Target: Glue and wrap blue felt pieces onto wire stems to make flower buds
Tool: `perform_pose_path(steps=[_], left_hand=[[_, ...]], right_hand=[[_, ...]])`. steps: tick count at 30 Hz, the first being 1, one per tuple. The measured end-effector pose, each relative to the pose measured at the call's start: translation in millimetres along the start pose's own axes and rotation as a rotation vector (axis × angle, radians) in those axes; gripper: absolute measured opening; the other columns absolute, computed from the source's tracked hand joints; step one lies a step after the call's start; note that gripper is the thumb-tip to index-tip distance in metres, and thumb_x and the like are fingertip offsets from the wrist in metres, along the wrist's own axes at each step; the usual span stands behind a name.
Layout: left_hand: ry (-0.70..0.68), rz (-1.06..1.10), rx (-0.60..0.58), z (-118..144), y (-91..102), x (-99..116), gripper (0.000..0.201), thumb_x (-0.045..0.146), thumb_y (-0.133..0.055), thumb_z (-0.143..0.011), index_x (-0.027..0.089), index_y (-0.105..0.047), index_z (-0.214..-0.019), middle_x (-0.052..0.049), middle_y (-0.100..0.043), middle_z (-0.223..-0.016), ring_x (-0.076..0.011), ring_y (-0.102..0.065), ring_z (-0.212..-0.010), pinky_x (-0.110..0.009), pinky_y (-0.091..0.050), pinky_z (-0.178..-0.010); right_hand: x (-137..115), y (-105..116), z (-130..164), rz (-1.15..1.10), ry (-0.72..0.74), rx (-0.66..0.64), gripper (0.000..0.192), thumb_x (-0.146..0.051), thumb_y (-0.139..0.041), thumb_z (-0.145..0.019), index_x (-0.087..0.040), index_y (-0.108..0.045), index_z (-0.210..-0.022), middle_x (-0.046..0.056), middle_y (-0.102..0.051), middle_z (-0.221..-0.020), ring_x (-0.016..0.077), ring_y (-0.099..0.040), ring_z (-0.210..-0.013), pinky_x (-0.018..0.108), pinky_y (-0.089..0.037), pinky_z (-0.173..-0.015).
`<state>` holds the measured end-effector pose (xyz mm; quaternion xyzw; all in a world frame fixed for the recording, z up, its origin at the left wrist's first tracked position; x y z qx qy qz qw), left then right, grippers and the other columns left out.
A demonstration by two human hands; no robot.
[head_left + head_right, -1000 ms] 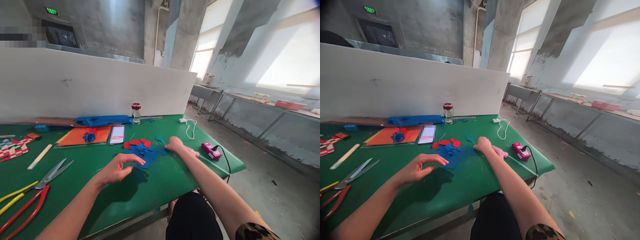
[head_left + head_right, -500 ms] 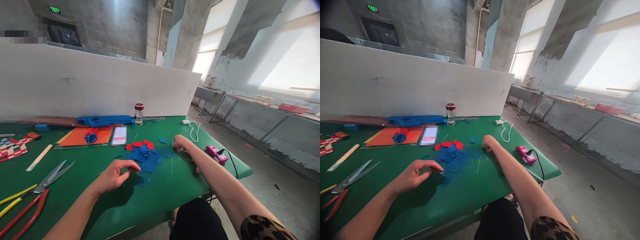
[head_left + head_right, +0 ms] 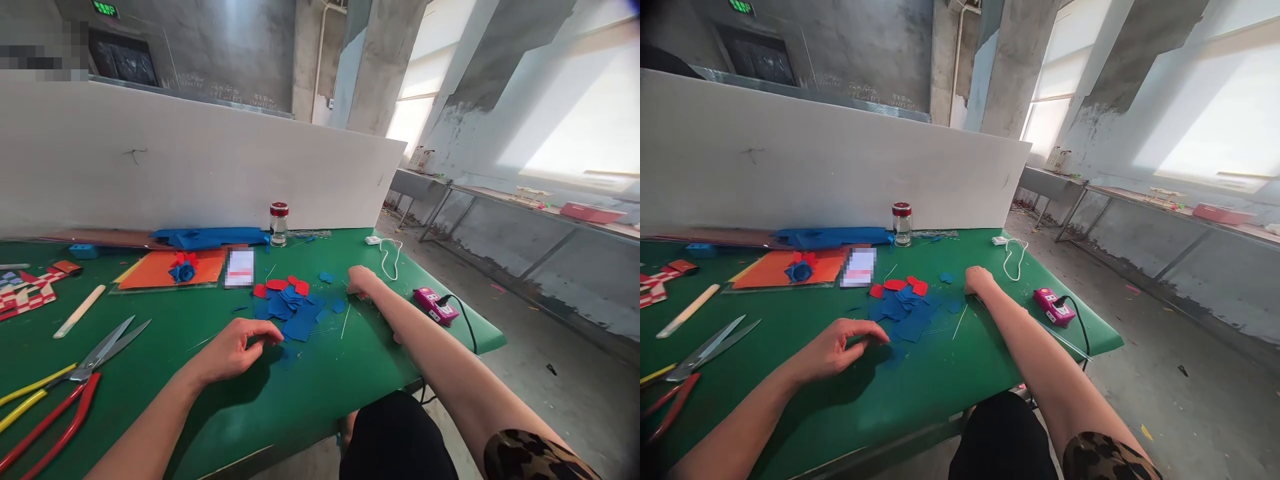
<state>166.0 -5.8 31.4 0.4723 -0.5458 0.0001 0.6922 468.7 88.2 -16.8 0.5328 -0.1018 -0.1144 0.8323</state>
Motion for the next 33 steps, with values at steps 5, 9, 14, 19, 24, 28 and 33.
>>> perform_pose_path(steps=[5, 9, 14, 19, 24, 28, 33], left_hand=[[-0.018, -0.058, -0.007, 0, 1.5, 1, 0.036, 0.013, -0.044, -0.077, 0.023, -0.072, -0.097, -0.001, -0.074, -0.096, -0.0172, -0.067, -0.088, -0.026, -0.053, -0.080], [-0.020, -0.031, 0.119, 6, 23.2, 0, 0.030, 0.019, -0.047, -0.081, 0.023, -0.072, -0.097, -0.001, -0.075, -0.095, -0.0184, -0.068, -0.092, -0.027, -0.053, -0.084], [-0.030, 0.006, 0.294, 18, 55.8, -4, 0.025, 0.025, -0.050, -0.085, 0.022, -0.072, -0.095, -0.003, -0.075, -0.096, -0.0201, -0.068, -0.094, -0.029, -0.053, -0.087], [-0.050, 0.023, 0.484, 29, 84.8, -14, 0.025, 0.027, -0.049, -0.086, 0.019, -0.071, -0.094, -0.005, -0.074, -0.094, -0.0189, -0.069, -0.090, -0.030, -0.053, -0.086], [0.205, -0.248, 0.394, 34, 88.7, -39, 0.026, 0.025, -0.045, -0.087, 0.020, -0.070, -0.094, -0.003, -0.074, -0.092, -0.0189, -0.069, -0.082, -0.029, -0.052, -0.076], [0.465, -0.748, 0.065, 39, 61.9, -60, 0.019, 0.017, -0.052, -0.083, 0.020, -0.069, -0.090, -0.008, -0.072, -0.098, -0.0235, -0.068, -0.089, -0.031, -0.049, -0.073], [0.544, -0.888, 0.001, 34, 43.9, -63, 0.025, 0.001, -0.046, -0.078, 0.014, -0.067, -0.081, -0.016, -0.071, -0.090, -0.0284, -0.069, -0.088, -0.034, -0.048, -0.072]], right_hand=[[4, 0, -1, -0.011, -0.030, 0.023, 0.034, -0.033, -0.061, -0.094, -0.014, -0.058, -0.122, 0.011, -0.059, -0.122, 0.0223, -0.062, -0.103, 0.041, -0.054, -0.087], [3, -4, 0, -0.035, -0.044, 0.010, 0.034, -0.033, -0.061, -0.094, -0.014, -0.058, -0.122, 0.011, -0.060, -0.121, 0.0223, -0.062, -0.103, 0.041, -0.054, -0.086], [-2, -4, 9, -0.081, -0.028, 0.049, 0.035, -0.033, -0.061, -0.094, -0.015, -0.057, -0.123, 0.011, -0.059, -0.123, 0.0227, -0.062, -0.104, 0.042, -0.054, -0.087], [-7, 11, 26, -0.192, 0.057, 0.103, 0.019, -0.028, -0.065, -0.090, -0.011, -0.066, -0.100, 0.007, -0.068, -0.097, 0.0185, -0.066, -0.088, 0.033, -0.055, -0.078], [-19, 15, 63, -0.450, 0.255, 0.114, 0.010, -0.012, -0.060, -0.074, -0.016, -0.060, -0.065, -0.001, -0.061, -0.052, 0.0135, -0.065, -0.059, 0.019, -0.048, -0.057], [-29, 0, 103, -0.657, 0.412, 0.084, 0.004, -0.015, -0.054, -0.075, -0.018, -0.056, -0.073, 0.001, -0.071, -0.072, 0.0117, -0.066, -0.061, 0.017, -0.049, -0.054], [-23, -13, 124, -0.917, 0.381, 0.216, 0.007, -0.017, -0.045, -0.082, -0.020, -0.050, -0.087, 0.003, -0.073, -0.076, 0.0125, -0.067, -0.060, 0.019, -0.048, -0.051]])
Point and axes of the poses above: each hand's wrist, its own z-axis away from the middle knuckle, its own y-axis out of the back of the hand, x = y × z, the point moved 8 cm from there along -z, towards the middle knuckle
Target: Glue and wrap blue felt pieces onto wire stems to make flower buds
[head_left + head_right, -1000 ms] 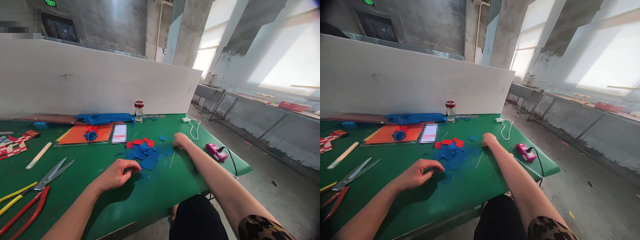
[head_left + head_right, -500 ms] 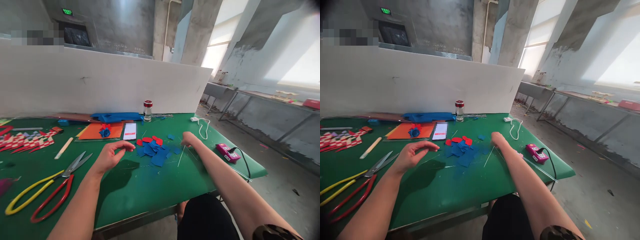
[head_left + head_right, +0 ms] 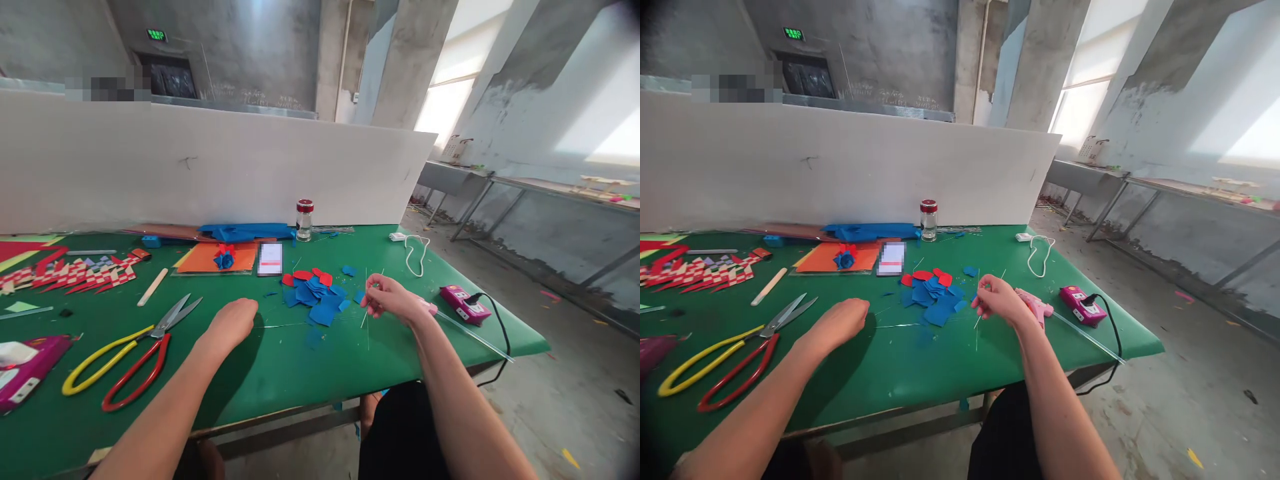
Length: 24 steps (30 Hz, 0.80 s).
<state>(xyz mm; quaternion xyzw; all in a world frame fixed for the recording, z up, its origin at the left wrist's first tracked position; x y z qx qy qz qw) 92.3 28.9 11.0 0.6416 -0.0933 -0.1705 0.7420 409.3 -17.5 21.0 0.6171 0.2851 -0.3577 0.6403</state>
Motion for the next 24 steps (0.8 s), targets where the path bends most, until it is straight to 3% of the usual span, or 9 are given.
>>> perform_pose_path(steps=[4, 8, 11, 15, 19, 24], left_hand=[[-0.042, -0.043, -0.024, -3, 7.7, 10, 0.025, -0.003, -0.048, -0.073, 0.014, -0.066, -0.076, -0.017, -0.071, -0.088, -0.0300, -0.069, -0.089, -0.034, -0.047, -0.071], [-0.121, -0.026, 0.035, 2, 24.5, 32, 0.022, 0.004, -0.045, -0.081, 0.017, -0.063, -0.079, -0.012, -0.069, -0.088, -0.0264, -0.068, -0.087, -0.033, -0.047, -0.070], [-0.199, -0.011, 0.066, 4, 27.7, 60, 0.022, 0.007, -0.043, -0.084, 0.019, -0.062, -0.083, -0.010, -0.069, -0.091, -0.0243, -0.067, -0.086, -0.033, -0.048, -0.071], [-0.258, -0.027, 0.041, 2, 19.3, 88, 0.024, 0.005, -0.044, -0.084, 0.017, -0.064, -0.086, -0.013, -0.069, -0.094, -0.0257, -0.068, -0.089, -0.034, -0.049, -0.073], [-0.280, -0.056, -0.006, 0, 14.0, 94, 0.023, 0.002, -0.049, -0.081, 0.014, -0.066, -0.089, -0.016, -0.069, -0.097, -0.0277, -0.069, -0.092, -0.034, -0.051, -0.074], [-0.309, -0.121, -0.064, -5, 10.8, 99, 0.034, -0.009, -0.045, -0.074, 0.011, -0.069, -0.087, -0.020, -0.071, -0.095, -0.0320, -0.070, -0.093, -0.038, -0.053, -0.075]], right_hand=[[16, 18, -4, 0.181, -0.074, 0.235, 0.013, -0.015, -0.044, -0.085, -0.020, -0.054, -0.093, 0.001, -0.071, -0.076, 0.0128, -0.064, -0.061, 0.020, -0.045, -0.053], [34, 38, -9, 0.392, -0.161, 0.337, 0.013, -0.013, -0.051, -0.084, -0.017, -0.063, -0.089, 0.009, -0.072, -0.084, 0.0204, -0.066, -0.082, 0.025, -0.044, -0.064], [42, 40, -13, 0.526, -0.213, 0.308, 0.011, -0.013, -0.058, -0.082, -0.017, -0.068, -0.078, 0.011, -0.072, -0.086, 0.0236, -0.067, -0.087, 0.027, -0.044, -0.068], [46, 26, -23, 0.650, -0.288, 0.220, 0.012, -0.022, -0.066, -0.084, -0.015, -0.069, -0.075, 0.009, -0.072, -0.078, 0.0200, -0.067, -0.078, 0.029, -0.047, -0.071], [47, 16, -29, 0.720, -0.309, 0.200, 0.023, -0.035, -0.068, -0.084, -0.013, -0.070, -0.089, 0.009, -0.072, -0.084, 0.0180, -0.067, -0.079, 0.026, -0.049, -0.072], [46, 14, -28, 0.767, -0.284, 0.169, 0.018, -0.023, -0.065, -0.079, -0.012, -0.074, -0.090, 0.013, -0.074, -0.086, 0.0214, -0.069, -0.080, 0.024, -0.044, -0.063]])
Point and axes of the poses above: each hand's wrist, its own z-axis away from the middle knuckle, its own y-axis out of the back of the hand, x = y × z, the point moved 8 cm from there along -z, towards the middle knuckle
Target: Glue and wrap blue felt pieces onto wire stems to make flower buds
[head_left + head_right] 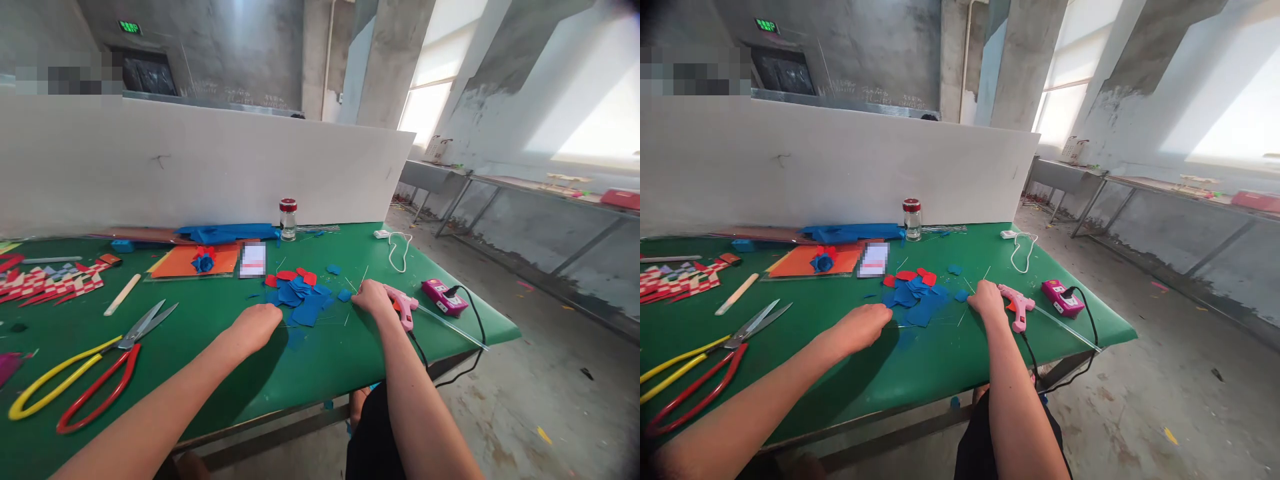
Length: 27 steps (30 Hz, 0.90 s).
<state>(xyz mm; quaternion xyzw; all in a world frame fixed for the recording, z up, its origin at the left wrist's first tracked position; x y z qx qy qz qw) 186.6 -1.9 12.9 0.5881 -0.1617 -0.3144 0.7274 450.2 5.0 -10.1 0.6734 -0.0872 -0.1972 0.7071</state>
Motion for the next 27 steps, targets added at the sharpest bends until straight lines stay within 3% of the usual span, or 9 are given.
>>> perform_pose_path(steps=[8, 19, 23, 27], left_hand=[[-0.020, -0.045, -0.046, 3, 1.4, 4, 0.032, -0.008, -0.050, -0.071, 0.012, -0.071, -0.086, -0.020, -0.072, -0.096, -0.0326, -0.070, -0.096, -0.038, -0.054, -0.078], [0.082, 0.032, 0.070, 31, 5.8, -34, 0.028, -0.002, -0.047, -0.075, 0.017, -0.064, -0.085, -0.012, -0.070, -0.087, -0.0292, -0.069, -0.089, -0.037, -0.051, -0.074], [0.070, 0.041, 0.117, 35, 2.9, -37, 0.026, 0.000, -0.046, -0.076, 0.019, -0.061, -0.086, -0.010, -0.069, -0.086, -0.0274, -0.068, -0.086, -0.035, -0.049, -0.070], [0.016, 0.005, 0.140, 40, 2.1, -33, 0.022, 0.004, -0.042, -0.080, 0.020, -0.057, -0.083, -0.010, -0.067, -0.086, -0.0266, -0.067, -0.080, -0.034, -0.045, -0.064]], right_hand=[[-5, -4, 0, 0.039, 0.060, -0.043, 0.016, -0.012, -0.061, -0.074, -0.011, -0.076, -0.080, 0.014, -0.074, -0.080, 0.0230, -0.069, -0.074, 0.026, -0.041, -0.058], [-4, -3, 3, 0.053, 0.074, -0.003, 0.018, -0.017, -0.061, -0.078, -0.009, -0.075, -0.086, 0.017, -0.074, -0.086, 0.0238, -0.069, -0.077, 0.026, -0.042, -0.059], [-3, -6, -1, 0.068, 0.048, -0.035, 0.016, -0.007, -0.062, -0.077, -0.010, -0.074, -0.086, 0.016, -0.073, -0.087, 0.0235, -0.069, -0.083, 0.026, -0.045, -0.065], [-2, -13, -2, 0.079, 0.016, -0.074, 0.019, -0.024, -0.063, -0.091, -0.012, -0.067, -0.105, 0.012, -0.067, -0.106, 0.0208, -0.066, -0.095, 0.032, -0.053, -0.081]])
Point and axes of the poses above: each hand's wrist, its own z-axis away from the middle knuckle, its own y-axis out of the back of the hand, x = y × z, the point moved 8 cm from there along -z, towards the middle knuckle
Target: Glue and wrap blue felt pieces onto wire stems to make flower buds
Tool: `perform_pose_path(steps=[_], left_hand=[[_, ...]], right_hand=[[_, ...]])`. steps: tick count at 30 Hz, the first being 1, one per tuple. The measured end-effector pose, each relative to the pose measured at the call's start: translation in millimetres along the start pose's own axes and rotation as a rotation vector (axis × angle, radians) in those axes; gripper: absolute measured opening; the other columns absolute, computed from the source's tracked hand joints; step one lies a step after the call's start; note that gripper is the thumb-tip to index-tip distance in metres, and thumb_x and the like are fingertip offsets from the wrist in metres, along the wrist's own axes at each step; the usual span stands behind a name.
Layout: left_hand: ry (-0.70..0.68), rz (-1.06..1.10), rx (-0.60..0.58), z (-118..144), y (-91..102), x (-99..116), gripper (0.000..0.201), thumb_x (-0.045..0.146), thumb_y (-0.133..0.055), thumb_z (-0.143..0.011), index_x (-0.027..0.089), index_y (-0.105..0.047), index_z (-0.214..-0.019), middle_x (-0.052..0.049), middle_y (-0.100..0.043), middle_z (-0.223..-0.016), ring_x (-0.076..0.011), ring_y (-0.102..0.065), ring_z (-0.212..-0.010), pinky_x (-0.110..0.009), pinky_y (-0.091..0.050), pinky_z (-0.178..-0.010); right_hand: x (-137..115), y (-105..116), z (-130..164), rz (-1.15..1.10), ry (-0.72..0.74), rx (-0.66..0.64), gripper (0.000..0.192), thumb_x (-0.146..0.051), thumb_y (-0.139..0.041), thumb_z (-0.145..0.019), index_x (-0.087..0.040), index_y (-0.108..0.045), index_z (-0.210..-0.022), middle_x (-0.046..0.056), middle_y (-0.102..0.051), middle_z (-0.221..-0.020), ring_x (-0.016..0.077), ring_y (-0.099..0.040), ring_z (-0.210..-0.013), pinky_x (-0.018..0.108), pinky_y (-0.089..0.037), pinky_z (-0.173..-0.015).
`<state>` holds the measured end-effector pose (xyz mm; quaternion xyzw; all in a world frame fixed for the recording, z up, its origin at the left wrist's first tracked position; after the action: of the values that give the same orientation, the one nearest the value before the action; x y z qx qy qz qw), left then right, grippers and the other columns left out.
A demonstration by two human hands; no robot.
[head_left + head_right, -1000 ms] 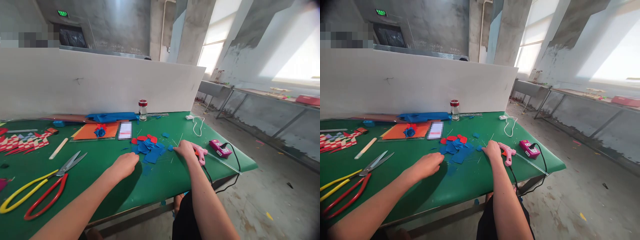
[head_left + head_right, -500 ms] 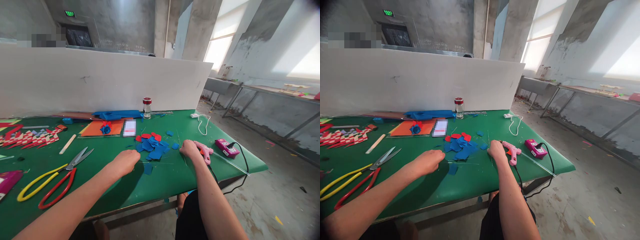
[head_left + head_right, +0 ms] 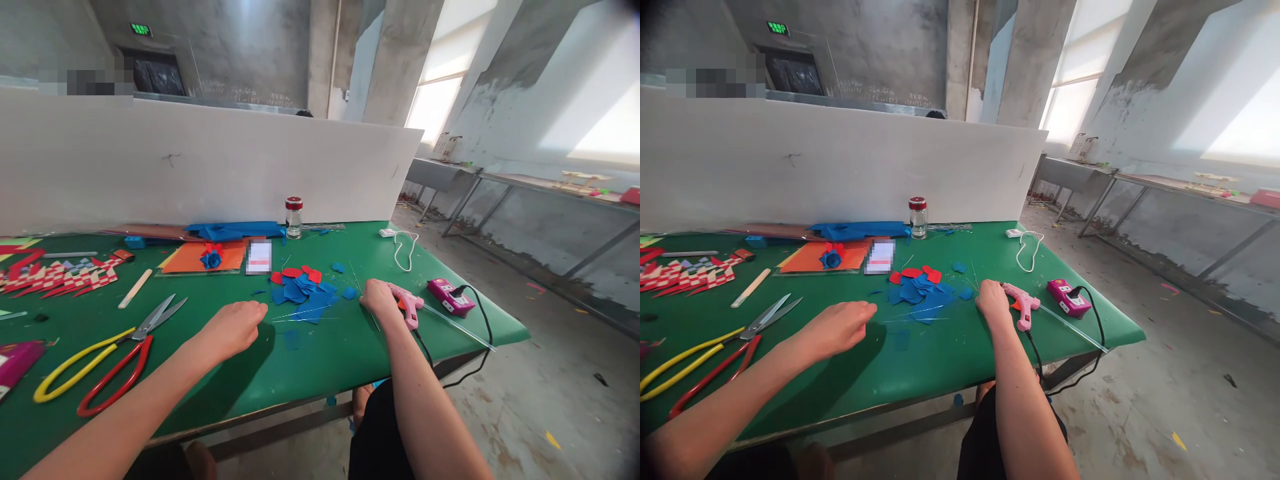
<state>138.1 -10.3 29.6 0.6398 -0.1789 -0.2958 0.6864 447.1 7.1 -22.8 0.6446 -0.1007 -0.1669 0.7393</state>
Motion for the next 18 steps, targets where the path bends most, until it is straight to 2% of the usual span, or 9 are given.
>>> perform_pose_path(steps=[3, 9, 13, 18], left_hand=[[0.020, 0.048, 0.018, 6, 3.6, -3, 0.019, 0.007, -0.042, -0.080, 0.021, -0.053, -0.077, -0.007, -0.064, -0.081, -0.0237, -0.064, -0.073, -0.031, -0.040, -0.060], [0.168, 0.103, 0.052, 29, 8.4, -31, 0.015, 0.010, -0.042, -0.079, 0.022, -0.046, -0.072, -0.003, -0.060, -0.072, -0.0206, -0.059, -0.063, -0.031, -0.029, -0.053], [0.213, 0.070, 0.043, 41, 0.5, -50, 0.014, 0.011, -0.043, -0.077, 0.023, -0.045, -0.070, -0.004, -0.061, -0.071, -0.0228, -0.060, -0.062, -0.032, -0.027, -0.053], [0.210, 0.022, -0.018, 40, -7.1, -63, 0.017, 0.008, -0.043, -0.075, 0.023, -0.047, -0.068, -0.006, -0.062, -0.067, -0.0268, -0.062, -0.063, -0.032, -0.028, -0.053]], right_hand=[[1, -3, 2, -0.012, 0.001, -0.010, 0.032, -0.034, -0.061, -0.094, -0.015, -0.059, -0.120, 0.010, -0.060, -0.120, 0.0215, -0.062, -0.103, 0.039, -0.054, -0.087], [-1, -1, 7, -0.039, 0.035, -0.004, 0.033, -0.033, -0.061, -0.094, -0.016, -0.059, -0.121, 0.011, -0.059, -0.123, 0.0227, -0.062, -0.105, 0.040, -0.054, -0.088], [-1, 0, 8, -0.041, 0.035, -0.012, 0.033, -0.033, -0.062, -0.093, -0.015, -0.059, -0.122, 0.011, -0.059, -0.123, 0.0228, -0.061, -0.106, 0.039, -0.053, -0.088], [-1, 1, 9, -0.039, 0.021, -0.019, 0.033, -0.033, -0.061, -0.094, -0.015, -0.058, -0.122, 0.012, -0.059, -0.123, 0.0225, -0.062, -0.105, 0.040, -0.054, -0.088]])
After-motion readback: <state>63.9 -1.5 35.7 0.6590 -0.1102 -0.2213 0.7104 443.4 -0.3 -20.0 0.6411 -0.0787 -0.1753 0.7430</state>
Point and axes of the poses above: each hand's wrist, its own z-axis away from the middle knuckle, its own y-axis out of the back of the hand, x = y × z, the point moved 8 cm from there along -z, towards the middle knuckle
